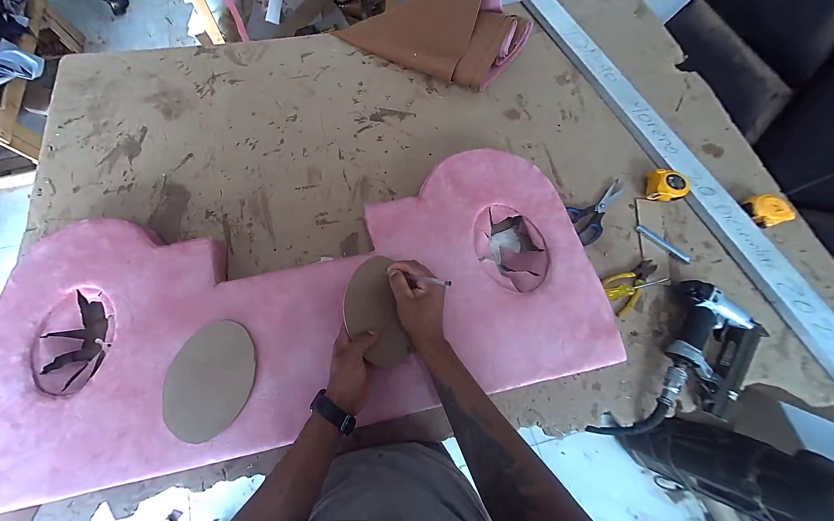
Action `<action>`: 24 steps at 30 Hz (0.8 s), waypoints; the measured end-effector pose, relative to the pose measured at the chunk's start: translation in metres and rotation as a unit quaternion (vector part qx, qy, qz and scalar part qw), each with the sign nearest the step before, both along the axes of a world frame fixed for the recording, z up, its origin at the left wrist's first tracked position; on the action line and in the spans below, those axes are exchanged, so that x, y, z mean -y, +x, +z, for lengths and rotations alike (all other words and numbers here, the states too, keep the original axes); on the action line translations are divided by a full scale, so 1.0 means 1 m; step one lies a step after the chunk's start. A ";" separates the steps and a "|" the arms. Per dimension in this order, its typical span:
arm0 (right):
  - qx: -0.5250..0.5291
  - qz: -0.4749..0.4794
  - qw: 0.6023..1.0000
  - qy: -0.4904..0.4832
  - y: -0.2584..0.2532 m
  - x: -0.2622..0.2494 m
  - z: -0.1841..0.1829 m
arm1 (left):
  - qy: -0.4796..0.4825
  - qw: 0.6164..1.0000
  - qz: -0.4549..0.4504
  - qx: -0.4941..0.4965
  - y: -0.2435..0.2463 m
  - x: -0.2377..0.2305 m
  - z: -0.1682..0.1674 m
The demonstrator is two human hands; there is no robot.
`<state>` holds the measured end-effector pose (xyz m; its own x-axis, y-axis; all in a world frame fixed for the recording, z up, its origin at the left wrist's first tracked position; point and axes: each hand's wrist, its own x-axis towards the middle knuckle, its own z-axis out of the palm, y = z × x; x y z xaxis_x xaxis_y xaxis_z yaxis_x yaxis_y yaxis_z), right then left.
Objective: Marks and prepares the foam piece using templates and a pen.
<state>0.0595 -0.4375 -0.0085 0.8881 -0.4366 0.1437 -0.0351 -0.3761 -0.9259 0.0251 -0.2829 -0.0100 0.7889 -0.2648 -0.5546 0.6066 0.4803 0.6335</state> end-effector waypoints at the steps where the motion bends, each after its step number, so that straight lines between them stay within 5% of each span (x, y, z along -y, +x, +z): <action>1: -0.002 -0.002 1.000 0.004 -0.002 0.000 0.000 | 0.001 1.000 -0.003 0.003 0.000 0.000 -0.001; 24: -0.001 -0.047 0.998 0.038 -0.007 -0.003 0.001 | 0.011 0.999 -0.016 0.033 -0.001 -0.001 -0.003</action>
